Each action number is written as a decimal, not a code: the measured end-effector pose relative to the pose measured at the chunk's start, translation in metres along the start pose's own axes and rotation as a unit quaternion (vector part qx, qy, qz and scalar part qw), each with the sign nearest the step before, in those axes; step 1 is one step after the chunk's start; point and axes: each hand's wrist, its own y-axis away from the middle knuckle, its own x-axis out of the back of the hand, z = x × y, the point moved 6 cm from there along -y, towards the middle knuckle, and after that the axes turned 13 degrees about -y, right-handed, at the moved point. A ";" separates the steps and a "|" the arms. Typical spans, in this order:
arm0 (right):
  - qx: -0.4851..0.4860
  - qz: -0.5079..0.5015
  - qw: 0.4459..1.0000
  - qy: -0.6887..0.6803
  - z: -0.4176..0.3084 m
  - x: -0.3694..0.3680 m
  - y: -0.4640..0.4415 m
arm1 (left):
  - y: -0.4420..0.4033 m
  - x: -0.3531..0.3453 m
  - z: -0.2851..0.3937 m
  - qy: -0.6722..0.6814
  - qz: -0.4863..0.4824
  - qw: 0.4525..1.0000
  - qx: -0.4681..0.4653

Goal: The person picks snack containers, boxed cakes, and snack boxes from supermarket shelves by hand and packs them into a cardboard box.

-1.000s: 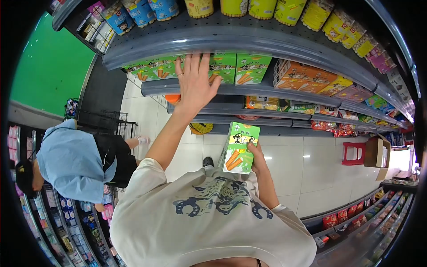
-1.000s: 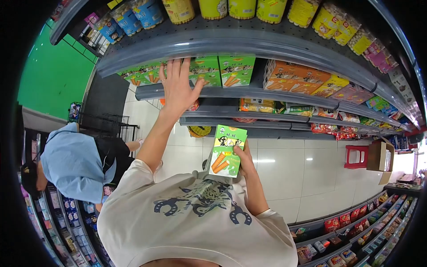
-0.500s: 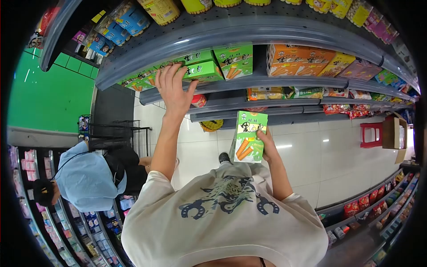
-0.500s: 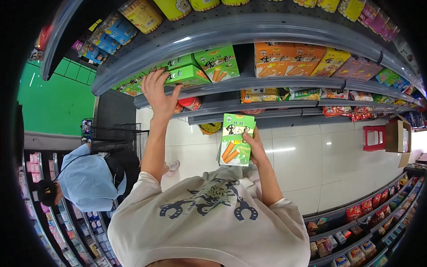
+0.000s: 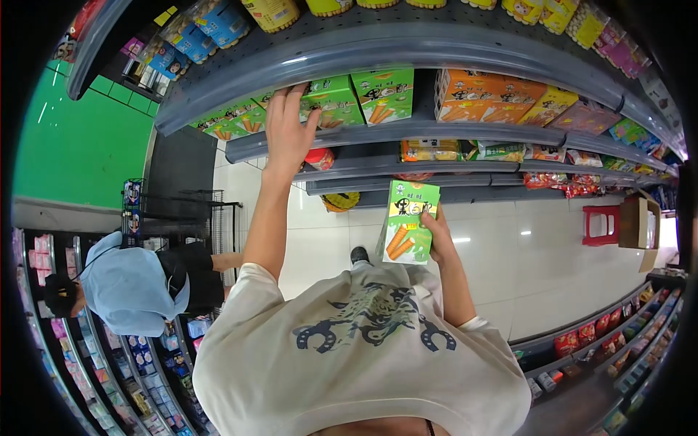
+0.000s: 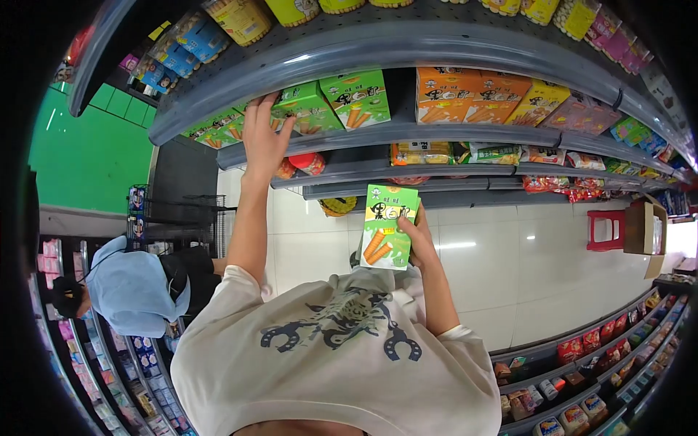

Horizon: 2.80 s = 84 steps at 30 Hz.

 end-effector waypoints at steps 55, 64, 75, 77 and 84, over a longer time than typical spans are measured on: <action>0.101 0.022 0.949 0.297 0.037 -0.063 0.009 | 0.240 -0.046 0.051 0.658 -0.409 0.406 0.485; -0.027 0.001 0.909 0.417 0.029 -0.106 0.050 | 0.294 -0.035 0.027 0.757 -0.299 0.303 0.496; 0.399 0.030 0.777 0.487 -0.109 -0.177 -0.019 | 0.289 -0.021 0.053 0.860 -0.214 0.169 0.432; 0.486 0.042 0.720 0.493 -0.123 -0.202 -0.037 | 0.294 -0.019 0.049 0.859 -0.210 0.169 0.435; 0.551 0.113 0.631 0.535 -0.110 -0.251 -0.073 | 0.312 -0.017 0.027 0.854 -0.191 0.192 0.444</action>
